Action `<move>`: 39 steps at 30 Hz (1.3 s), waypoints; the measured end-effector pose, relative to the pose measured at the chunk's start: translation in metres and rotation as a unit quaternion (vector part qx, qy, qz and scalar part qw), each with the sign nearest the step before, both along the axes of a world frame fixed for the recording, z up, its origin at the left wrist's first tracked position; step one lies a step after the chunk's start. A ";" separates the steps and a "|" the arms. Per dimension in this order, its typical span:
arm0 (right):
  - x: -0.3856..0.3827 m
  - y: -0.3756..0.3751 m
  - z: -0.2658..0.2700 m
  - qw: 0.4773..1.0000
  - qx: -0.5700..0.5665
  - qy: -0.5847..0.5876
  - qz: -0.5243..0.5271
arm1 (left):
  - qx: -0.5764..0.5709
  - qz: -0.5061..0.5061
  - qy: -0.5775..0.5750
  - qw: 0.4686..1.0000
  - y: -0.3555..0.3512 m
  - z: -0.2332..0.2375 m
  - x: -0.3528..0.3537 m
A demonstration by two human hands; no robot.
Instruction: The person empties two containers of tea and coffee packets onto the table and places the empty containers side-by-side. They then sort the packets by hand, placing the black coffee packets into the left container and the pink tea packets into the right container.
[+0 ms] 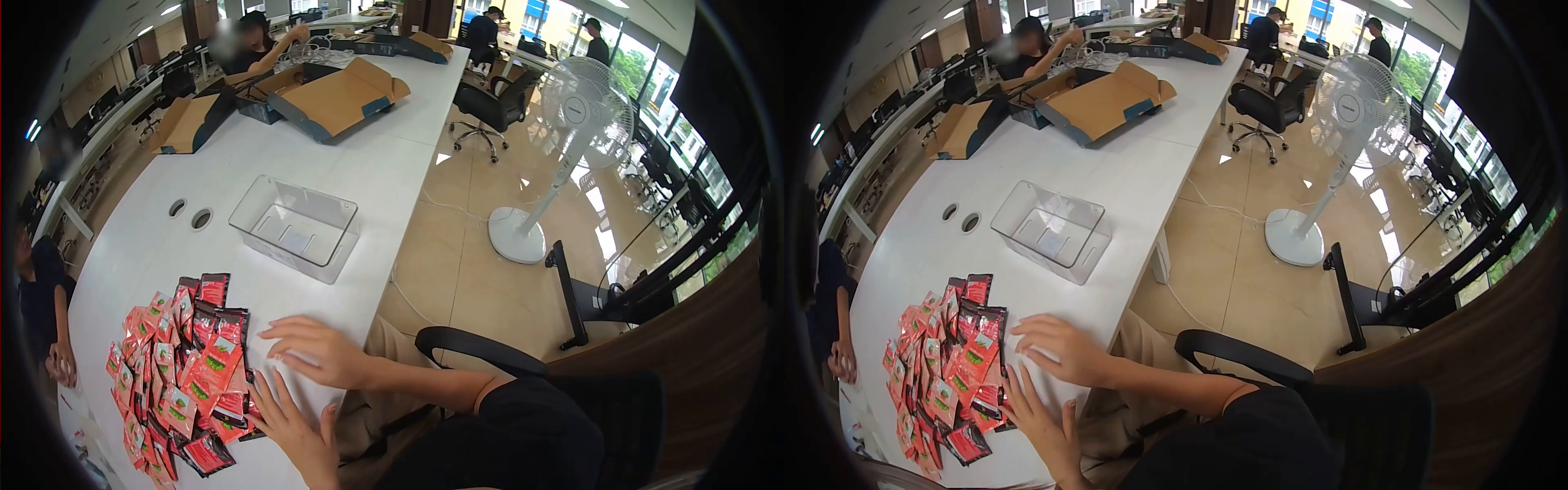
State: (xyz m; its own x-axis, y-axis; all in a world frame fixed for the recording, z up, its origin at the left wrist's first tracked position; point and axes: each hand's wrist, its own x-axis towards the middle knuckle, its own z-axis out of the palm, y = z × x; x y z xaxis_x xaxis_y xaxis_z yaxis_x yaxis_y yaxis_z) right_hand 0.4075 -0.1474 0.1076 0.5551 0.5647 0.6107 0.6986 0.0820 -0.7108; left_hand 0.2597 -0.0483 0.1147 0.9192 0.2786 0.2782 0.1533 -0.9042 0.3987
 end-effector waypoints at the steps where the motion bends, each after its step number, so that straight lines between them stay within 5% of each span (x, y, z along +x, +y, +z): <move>1: -0.002 -0.002 0.013 0.998 0.061 0.027 -0.016 | -0.012 -0.002 -0.003 1.000 0.000 0.001 0.000; 4: -0.010 -0.024 0.068 0.979 0.187 0.060 0.056 | -0.037 0.001 -0.004 0.999 -0.002 0.007 0.001; 6: -0.028 -0.029 0.096 0.915 0.347 0.125 0.162 | -0.041 0.001 0.004 0.999 -0.003 0.007 0.006; 9: -0.043 -0.025 0.117 0.840 0.479 0.013 0.255 | -0.011 0.004 0.020 1.000 -0.002 0.004 0.006; 14: -0.039 -0.018 0.123 0.779 0.452 -0.095 0.424 | -0.023 0.001 0.018 1.000 -0.003 0.010 0.006; 27: -0.052 0.009 0.124 0.725 0.525 -0.072 0.441 | -0.028 -0.001 0.009 1.000 -0.002 0.007 0.004; 39: -0.059 0.007 0.121 0.739 0.506 -0.022 0.445 | -0.040 -0.007 0.025 0.999 0.000 0.007 0.002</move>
State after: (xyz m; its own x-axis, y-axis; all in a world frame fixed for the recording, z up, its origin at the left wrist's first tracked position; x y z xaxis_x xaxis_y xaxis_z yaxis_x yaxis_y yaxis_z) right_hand 0.3481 -0.1406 0.2284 0.2055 -0.0643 0.9765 0.0694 0.9963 0.0510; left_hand 0.2619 -0.0479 0.1219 0.9355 0.2849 0.2092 0.1622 -0.8719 0.4620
